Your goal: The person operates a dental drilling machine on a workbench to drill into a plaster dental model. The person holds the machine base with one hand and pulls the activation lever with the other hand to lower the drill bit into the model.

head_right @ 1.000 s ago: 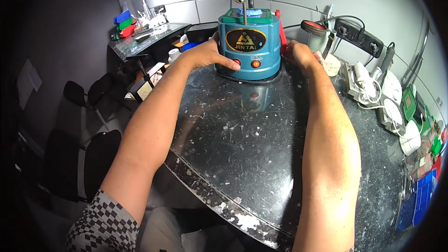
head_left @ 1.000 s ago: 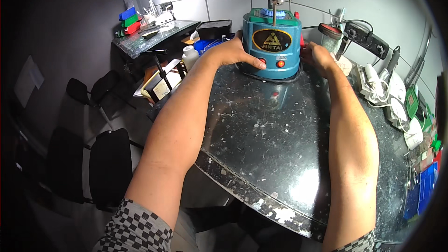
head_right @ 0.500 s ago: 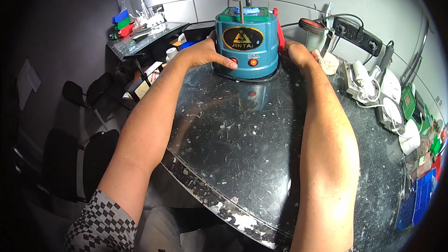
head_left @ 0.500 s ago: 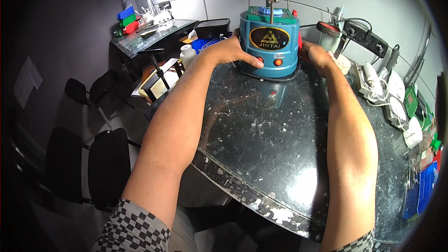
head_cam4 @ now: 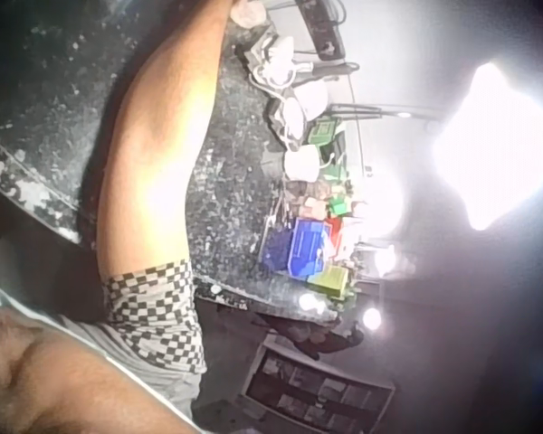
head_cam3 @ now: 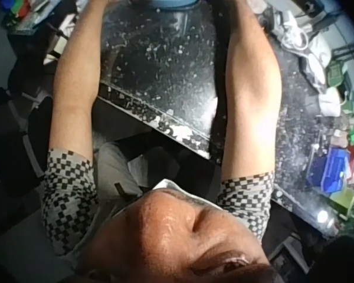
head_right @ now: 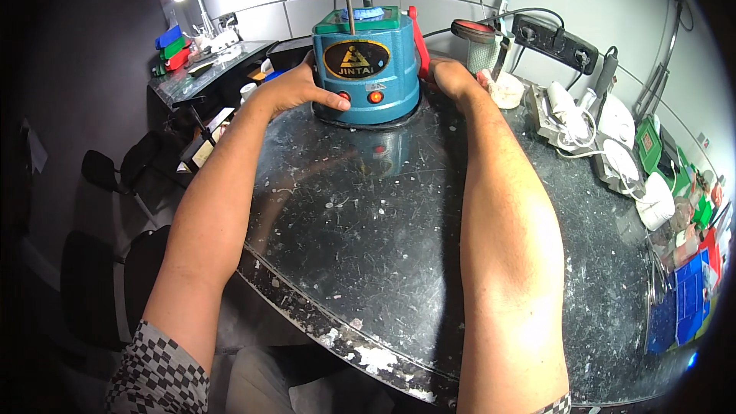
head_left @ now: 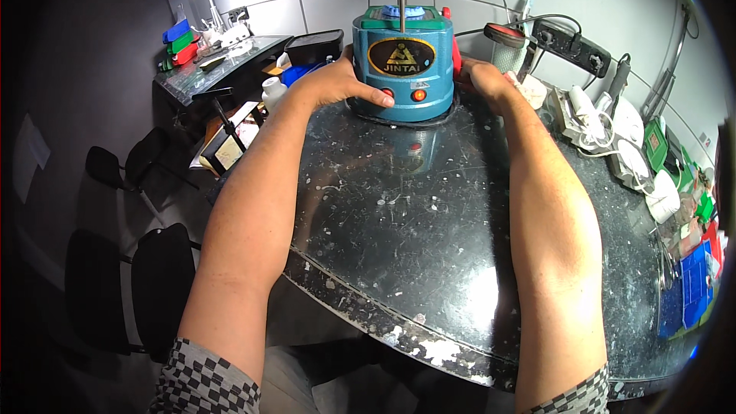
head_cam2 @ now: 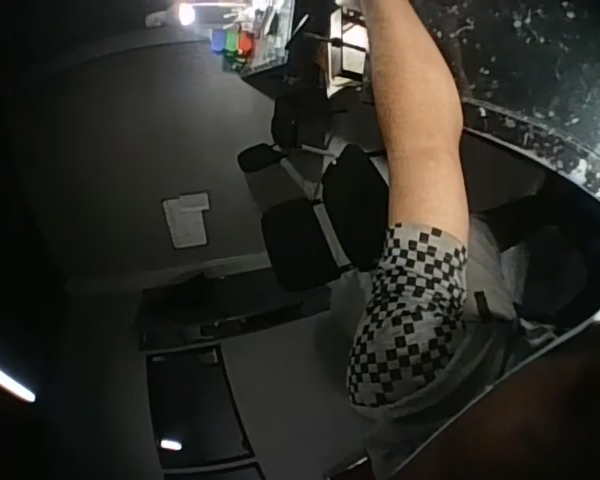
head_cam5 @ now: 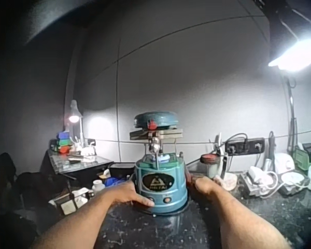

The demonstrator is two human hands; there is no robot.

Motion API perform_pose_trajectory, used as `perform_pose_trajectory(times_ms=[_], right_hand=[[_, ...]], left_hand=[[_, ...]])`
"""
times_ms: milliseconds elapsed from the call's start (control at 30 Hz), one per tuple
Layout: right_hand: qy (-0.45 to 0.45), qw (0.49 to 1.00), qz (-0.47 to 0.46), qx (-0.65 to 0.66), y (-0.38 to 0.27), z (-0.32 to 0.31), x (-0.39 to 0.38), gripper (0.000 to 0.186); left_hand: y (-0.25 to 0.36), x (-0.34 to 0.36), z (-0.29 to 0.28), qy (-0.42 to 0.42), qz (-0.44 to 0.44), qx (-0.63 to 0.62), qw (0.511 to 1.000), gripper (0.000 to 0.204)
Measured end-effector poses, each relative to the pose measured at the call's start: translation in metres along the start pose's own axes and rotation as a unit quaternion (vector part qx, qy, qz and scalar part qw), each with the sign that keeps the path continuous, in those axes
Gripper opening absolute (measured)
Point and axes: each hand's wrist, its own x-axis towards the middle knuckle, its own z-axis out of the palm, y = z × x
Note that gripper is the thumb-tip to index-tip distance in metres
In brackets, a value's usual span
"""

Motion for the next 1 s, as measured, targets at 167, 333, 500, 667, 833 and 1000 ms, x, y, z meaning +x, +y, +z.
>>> perform_pose_trajectory(times_ms=[167,333,500,667,833,1000], right_hand=[[0.005,1.000,0.001,0.007,-0.003,0.002,-0.005,0.043],[0.013,1.000,0.002,0.020,-0.008,0.005,-0.011,0.041],[0.017,0.999,-0.011,0.031,-0.003,0.002,-0.005,0.041],[0.018,0.999,-0.012,0.028,-0.005,0.004,-0.007,0.041],[0.014,1.000,-0.013,0.021,0.001,0.003,-0.001,0.041],[0.012,1.000,0.002,0.014,0.001,0.001,0.002,0.041]], left_hand=[[0.007,-0.003,0.001,-0.008,0.001,-0.016,1.000,0.139],[0.008,-0.006,0.002,-0.004,-0.014,-0.020,1.000,0.137],[0.002,-0.002,0.003,0.007,-0.005,-0.002,1.000,0.141],[0.001,-0.002,0.002,-0.001,-0.004,-0.003,1.000,0.144],[0.007,-0.004,0.002,-0.005,-0.015,-0.006,1.000,0.144],[0.008,-0.004,0.001,0.000,-0.023,-0.010,1.000,0.143]])
